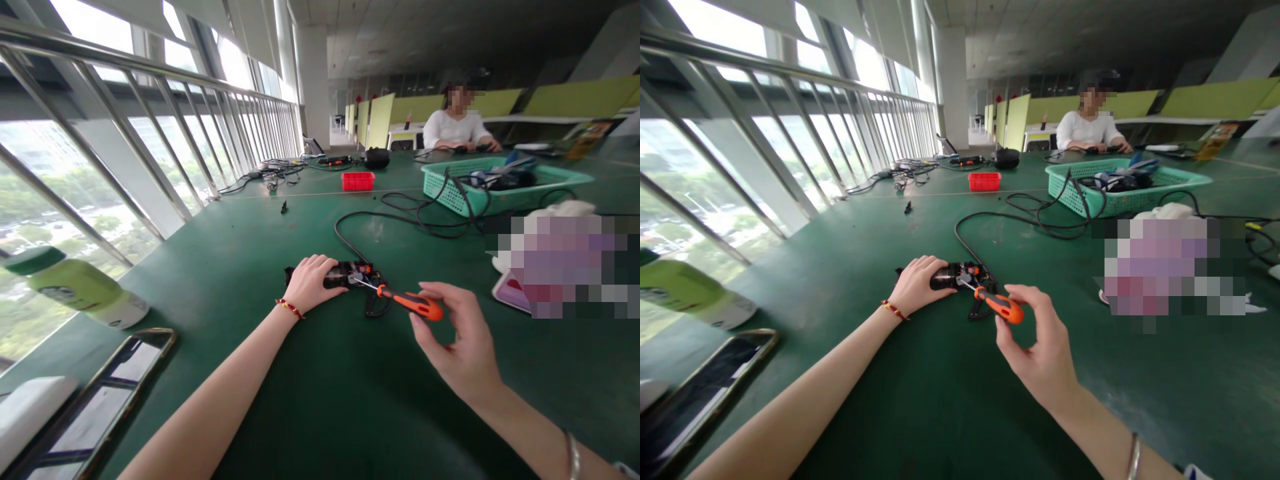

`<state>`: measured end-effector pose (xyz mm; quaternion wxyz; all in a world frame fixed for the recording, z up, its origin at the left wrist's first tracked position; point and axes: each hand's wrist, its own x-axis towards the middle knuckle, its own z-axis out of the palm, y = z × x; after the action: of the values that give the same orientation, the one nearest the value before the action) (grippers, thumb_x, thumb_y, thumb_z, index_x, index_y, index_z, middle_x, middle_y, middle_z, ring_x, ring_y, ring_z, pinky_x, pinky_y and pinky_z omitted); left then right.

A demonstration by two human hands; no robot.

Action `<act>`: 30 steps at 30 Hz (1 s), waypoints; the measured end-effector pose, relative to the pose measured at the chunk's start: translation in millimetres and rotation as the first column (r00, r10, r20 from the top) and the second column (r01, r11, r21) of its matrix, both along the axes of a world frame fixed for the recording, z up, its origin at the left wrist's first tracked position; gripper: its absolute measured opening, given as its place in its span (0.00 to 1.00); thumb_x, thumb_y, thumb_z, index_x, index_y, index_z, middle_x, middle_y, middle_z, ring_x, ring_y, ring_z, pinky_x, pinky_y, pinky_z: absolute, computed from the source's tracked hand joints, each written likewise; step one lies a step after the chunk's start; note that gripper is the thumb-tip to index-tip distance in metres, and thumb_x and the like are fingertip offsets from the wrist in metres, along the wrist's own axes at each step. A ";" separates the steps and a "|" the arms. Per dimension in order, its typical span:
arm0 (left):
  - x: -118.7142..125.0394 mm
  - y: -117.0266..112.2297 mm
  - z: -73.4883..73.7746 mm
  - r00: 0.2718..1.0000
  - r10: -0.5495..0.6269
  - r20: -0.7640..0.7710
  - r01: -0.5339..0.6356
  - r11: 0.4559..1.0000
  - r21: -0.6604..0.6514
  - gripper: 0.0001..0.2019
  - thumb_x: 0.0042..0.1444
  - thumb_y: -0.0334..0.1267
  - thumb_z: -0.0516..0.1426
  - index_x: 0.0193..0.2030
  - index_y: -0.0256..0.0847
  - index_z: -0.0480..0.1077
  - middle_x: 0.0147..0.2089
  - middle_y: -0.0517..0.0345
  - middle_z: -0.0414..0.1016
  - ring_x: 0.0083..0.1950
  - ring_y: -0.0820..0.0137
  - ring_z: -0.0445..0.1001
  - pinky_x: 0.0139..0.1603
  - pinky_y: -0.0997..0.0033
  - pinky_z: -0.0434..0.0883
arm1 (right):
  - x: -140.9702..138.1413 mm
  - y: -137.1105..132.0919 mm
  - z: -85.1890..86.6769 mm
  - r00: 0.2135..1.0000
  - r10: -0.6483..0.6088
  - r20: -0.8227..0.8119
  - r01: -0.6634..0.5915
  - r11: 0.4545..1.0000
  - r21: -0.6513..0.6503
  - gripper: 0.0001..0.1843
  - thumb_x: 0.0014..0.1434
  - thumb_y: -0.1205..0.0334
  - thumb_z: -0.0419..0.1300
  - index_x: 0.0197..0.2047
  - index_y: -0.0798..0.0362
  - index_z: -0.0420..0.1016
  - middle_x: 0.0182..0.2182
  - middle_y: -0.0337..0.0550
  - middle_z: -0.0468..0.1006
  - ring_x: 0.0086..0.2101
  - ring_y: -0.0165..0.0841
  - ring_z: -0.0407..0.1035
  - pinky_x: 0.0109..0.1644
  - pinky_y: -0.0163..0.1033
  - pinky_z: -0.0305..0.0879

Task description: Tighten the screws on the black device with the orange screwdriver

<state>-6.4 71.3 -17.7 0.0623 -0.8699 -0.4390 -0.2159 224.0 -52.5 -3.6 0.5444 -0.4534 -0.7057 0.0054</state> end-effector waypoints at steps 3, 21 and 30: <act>0.2 0.1 0.7 1.000 -0.002 0.004 0.002 1.000 -0.004 0.22 0.50 0.54 0.61 0.46 0.40 0.68 0.42 0.54 0.73 0.45 0.61 0.71 0.47 0.62 0.67 | -0.4 -1.8 1.3 0.998 0.034 0.043 -0.031 0.996 -0.086 0.10 0.58 0.63 0.58 0.45 0.50 0.68 0.33 0.41 0.74 0.34 0.32 0.72 0.38 0.37 0.71; 1.3 0.8 0.4 1.000 0.001 0.026 0.000 1.000 -0.028 0.22 0.50 0.54 0.61 0.45 0.41 0.68 0.43 0.54 0.73 0.46 0.61 0.71 0.47 0.61 0.67 | 1.1 0.6 -1.4 0.993 -0.034 -0.110 0.023 0.995 -0.098 0.21 0.57 0.63 0.59 0.54 0.52 0.62 0.36 0.42 0.72 0.35 0.32 0.71 0.41 0.38 0.70; 0.4 1.6 -1.4 0.999 -0.008 0.039 0.010 0.999 -0.030 0.22 0.50 0.54 0.61 0.46 0.41 0.68 0.43 0.54 0.73 0.45 0.61 0.70 0.47 0.61 0.67 | 3.2 1.1 0.9 1.000 -0.024 -0.016 0.021 0.987 -0.158 0.10 0.59 0.61 0.57 0.45 0.50 0.69 0.33 0.40 0.74 0.31 0.30 0.72 0.34 0.35 0.69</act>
<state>-6.0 72.9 -19.0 0.0394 -0.8684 -0.4394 -0.2264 227.1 -51.4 -2.8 0.5131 -0.5031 -0.6930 0.0591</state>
